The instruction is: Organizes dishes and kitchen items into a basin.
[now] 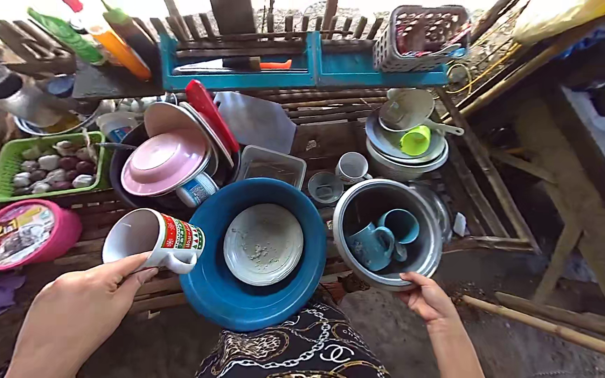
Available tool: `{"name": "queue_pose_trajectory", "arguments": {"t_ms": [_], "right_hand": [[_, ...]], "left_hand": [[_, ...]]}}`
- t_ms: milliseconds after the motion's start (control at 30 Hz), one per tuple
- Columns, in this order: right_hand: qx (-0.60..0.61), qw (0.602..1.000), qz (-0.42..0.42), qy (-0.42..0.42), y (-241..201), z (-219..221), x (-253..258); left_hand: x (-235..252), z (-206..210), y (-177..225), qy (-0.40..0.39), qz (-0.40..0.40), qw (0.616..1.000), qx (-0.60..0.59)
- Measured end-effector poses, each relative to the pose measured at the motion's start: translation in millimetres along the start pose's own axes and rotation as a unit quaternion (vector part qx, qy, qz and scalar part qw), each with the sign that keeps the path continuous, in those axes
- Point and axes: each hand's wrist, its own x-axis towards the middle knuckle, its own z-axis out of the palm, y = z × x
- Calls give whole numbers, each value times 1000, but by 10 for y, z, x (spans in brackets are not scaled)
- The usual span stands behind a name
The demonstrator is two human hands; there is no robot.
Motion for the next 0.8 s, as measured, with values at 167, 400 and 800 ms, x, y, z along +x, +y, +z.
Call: {"name": "queue_pose_trajectory", "arguments": {"t_ms": [167,400,800], "right_hand": [[-18,998,61,-20,59,-13,154],[-130,984,84,-89,-135,19,506],[-367,885,-287,17,-810,67,704]], "left_hand": [[271,192,201,8,66,998,-21],[443,332,388,-11,90,996,-8],[352,624,498,-49,60,997,2]]}}
